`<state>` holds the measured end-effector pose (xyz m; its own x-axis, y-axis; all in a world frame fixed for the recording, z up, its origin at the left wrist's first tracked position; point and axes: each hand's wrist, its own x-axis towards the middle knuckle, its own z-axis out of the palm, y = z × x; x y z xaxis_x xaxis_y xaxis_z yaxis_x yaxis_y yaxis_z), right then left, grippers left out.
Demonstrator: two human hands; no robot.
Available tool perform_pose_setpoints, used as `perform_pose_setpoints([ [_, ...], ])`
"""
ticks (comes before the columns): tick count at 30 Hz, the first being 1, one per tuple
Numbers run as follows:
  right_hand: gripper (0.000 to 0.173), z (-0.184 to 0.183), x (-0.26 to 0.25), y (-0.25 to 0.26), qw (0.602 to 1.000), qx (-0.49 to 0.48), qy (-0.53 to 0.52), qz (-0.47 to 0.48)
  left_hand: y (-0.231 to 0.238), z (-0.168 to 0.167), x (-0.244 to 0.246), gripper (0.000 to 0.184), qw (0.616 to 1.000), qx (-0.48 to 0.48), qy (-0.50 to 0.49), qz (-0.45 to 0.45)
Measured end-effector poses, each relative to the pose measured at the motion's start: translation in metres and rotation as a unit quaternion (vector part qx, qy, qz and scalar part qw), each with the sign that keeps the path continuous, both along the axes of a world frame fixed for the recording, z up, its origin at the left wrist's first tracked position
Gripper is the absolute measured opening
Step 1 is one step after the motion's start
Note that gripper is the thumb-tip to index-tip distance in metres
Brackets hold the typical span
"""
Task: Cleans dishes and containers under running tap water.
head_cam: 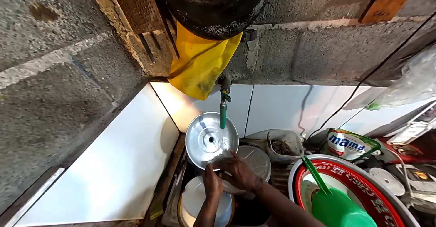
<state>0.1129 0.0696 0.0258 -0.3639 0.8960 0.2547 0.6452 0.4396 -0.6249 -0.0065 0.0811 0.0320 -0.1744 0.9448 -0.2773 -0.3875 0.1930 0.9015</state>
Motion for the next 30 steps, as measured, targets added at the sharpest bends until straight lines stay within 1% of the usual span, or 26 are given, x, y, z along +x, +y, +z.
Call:
perform_pose_setpoints([
  [1, 0.030, 0.007, 0.008, 0.004, 0.999, -0.047, 0.015, 0.012, 0.002, 0.000, -0.004, 0.041, 1.000, -0.005, -0.003, -0.013],
  [2, 0.028, 0.012, 0.014, 0.009, 0.997, -0.069, 0.030, -0.001, 0.002, 0.001, -0.008, 0.043, 0.999, -0.010, -0.022, -0.029],
  [4, 0.024, 0.024, 0.018, 0.019, 0.993, -0.082, 0.021, -0.080, -0.002, 0.004, -0.009, 0.047, 0.998, -0.020, -0.052, -0.036],
  [6, 0.029, 0.040, 0.015, 0.032, 0.977, -0.150, -0.021, -0.153, -0.006, 0.004, -0.002, 0.051, 0.997, -0.015, -0.057, -0.045],
  [8, 0.033, 0.049, 0.007, 0.040, 0.956, -0.217, -0.041, -0.193, -0.012, -0.001, 0.005, 0.053, 0.997, -0.004, -0.051, -0.058],
  [10, 0.034, 0.049, -0.003, 0.043, 0.947, -0.245, -0.002, -0.210, -0.016, -0.004, 0.007, 0.055, 0.997, 0.013, -0.038, -0.062],
  [13, 0.032, 0.045, -0.004, 0.046, 0.943, -0.256, 0.037, -0.210, -0.017, -0.006, 0.005, 0.057, 0.998, 0.018, -0.039, -0.052],
  [16, 0.030, 0.045, -0.001, 0.050, 0.940, -0.265, 0.038, -0.212, -0.018, -0.009, 0.003, 0.062, 0.998, 0.013, -0.031, -0.060],
  [19, 0.030, 0.049, -0.010, 0.048, 0.947, -0.252, 0.041, -0.196, -0.017, -0.011, 0.006, 0.062, 0.998, 0.018, -0.023, -0.056],
  [27, 0.030, 0.040, -0.007, 0.048, 0.947, -0.251, 0.045, -0.197, -0.018, -0.015, 0.003, 0.065, 0.998, 0.026, -0.008, -0.061],
  [30, 0.030, 0.040, -0.010, 0.048, 0.951, -0.250, 0.027, -0.179, -0.019, -0.015, 0.003, 0.065, 0.998, 0.023, 0.005, -0.062],
])
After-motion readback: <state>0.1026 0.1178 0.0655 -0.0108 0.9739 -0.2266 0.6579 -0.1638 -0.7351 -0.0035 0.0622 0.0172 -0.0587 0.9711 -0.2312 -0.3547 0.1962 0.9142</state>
